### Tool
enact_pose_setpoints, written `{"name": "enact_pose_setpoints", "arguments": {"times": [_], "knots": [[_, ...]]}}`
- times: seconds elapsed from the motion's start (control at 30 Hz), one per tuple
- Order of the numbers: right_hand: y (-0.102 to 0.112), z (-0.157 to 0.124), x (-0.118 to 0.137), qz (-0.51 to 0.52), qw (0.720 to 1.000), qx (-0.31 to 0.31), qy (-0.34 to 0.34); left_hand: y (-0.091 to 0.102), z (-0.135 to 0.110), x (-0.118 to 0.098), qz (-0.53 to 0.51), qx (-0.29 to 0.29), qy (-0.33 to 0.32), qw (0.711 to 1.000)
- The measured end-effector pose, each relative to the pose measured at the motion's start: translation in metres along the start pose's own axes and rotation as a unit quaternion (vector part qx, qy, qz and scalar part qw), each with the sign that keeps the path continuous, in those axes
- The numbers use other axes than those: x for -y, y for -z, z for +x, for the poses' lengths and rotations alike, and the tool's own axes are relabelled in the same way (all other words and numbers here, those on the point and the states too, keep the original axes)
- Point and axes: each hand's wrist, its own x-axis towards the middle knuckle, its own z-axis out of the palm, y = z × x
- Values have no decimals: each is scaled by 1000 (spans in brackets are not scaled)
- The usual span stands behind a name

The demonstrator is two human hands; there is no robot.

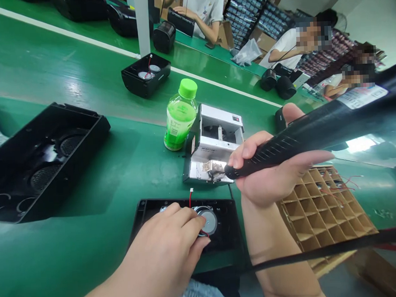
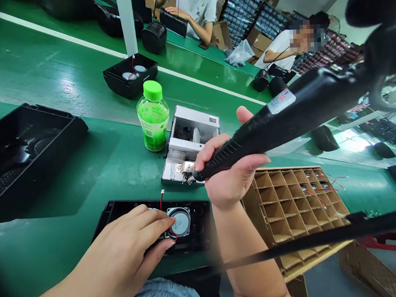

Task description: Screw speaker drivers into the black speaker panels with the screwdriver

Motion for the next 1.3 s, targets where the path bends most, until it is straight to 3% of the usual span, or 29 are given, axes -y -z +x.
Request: {"name": "enact_pose_setpoints", "arguments": {"times": [1.3], "knots": [[13, 1, -6, 37, 999, -9, -2, -1, -5, 3, -26, 9, 20, 999]]}}
